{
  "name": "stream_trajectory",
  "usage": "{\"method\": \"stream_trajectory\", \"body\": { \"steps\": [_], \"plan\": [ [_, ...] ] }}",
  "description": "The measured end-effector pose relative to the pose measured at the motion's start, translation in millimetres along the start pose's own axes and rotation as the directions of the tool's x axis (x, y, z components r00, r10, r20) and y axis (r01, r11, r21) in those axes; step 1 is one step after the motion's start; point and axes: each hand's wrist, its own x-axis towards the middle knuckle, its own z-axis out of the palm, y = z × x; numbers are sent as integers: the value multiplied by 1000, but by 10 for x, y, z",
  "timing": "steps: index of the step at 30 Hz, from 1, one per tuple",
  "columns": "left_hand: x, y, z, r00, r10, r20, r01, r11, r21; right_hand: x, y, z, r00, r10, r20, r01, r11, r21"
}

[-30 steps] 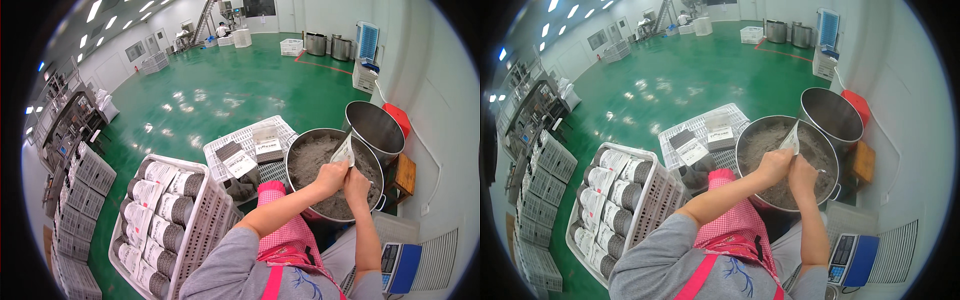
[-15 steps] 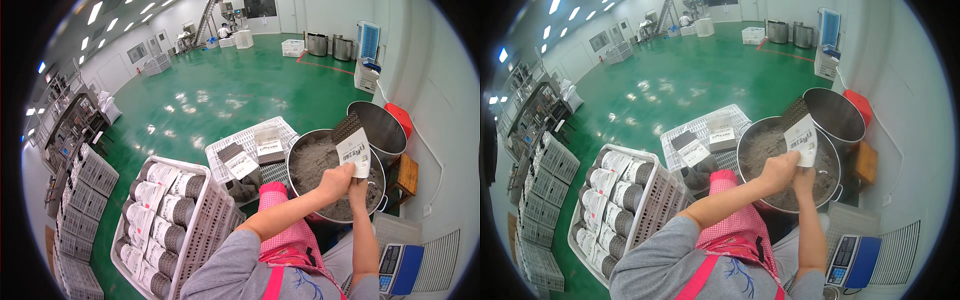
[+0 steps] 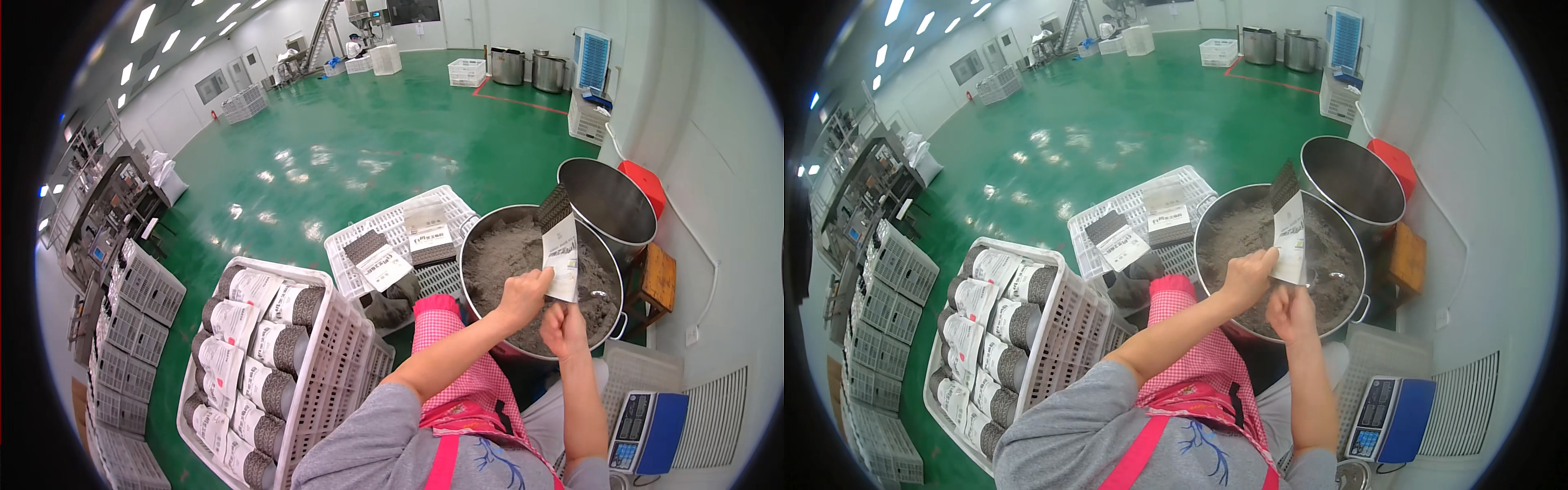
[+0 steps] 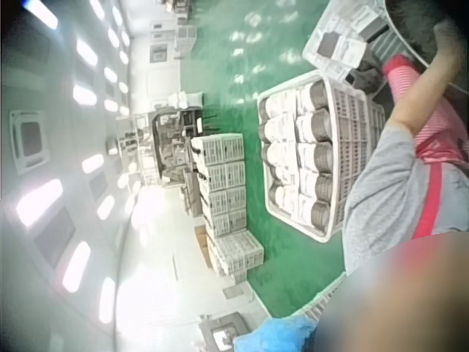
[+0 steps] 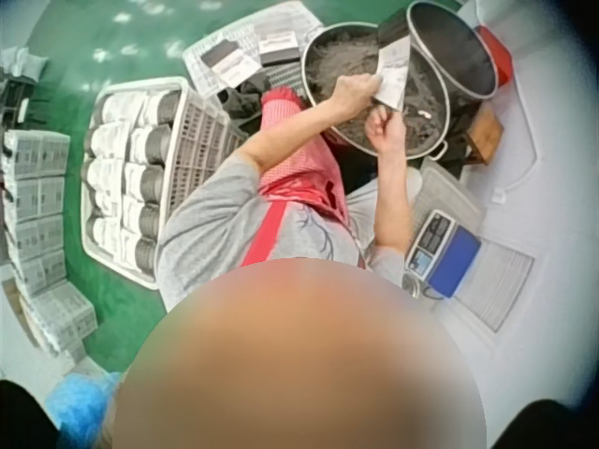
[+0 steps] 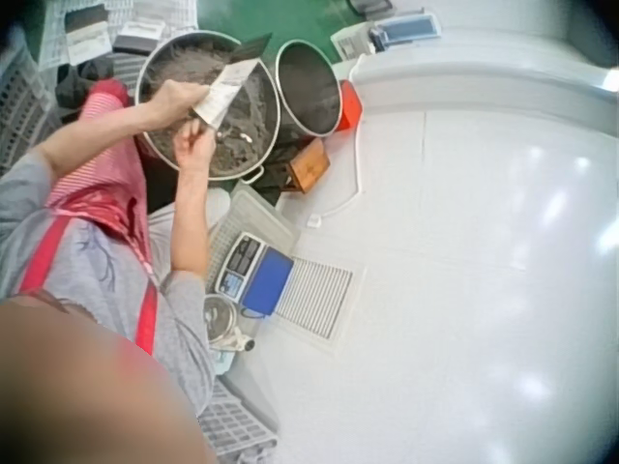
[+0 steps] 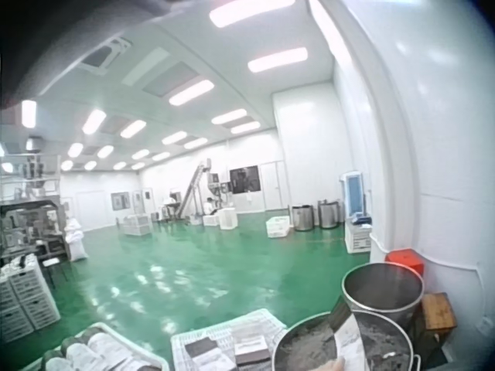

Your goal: Scooping a gray powder into individual bags, weighing them, and placing them in a crate.

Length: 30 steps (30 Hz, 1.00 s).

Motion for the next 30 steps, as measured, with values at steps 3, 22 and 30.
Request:
{"method": "stream_trajectory", "body": {
  "steps": [3, 22, 30],
  "plan": [
    [19, 216, -58, 997, 34, -70, -41, 995, -95, 180, 43, 199, 663, -450, -598, 426, 884, -194],
    [-417, 1057, -81, 994, 105, 36, -99, 988, -122, 271, -359, -145, 835, -517, -188, 239, 649, -722],
    [74, 598, -547, 988, -152, -14, 128, 879, -460, -301, -286, -159, 940, -335, -61, 61, 342, -938]
  ]
}}
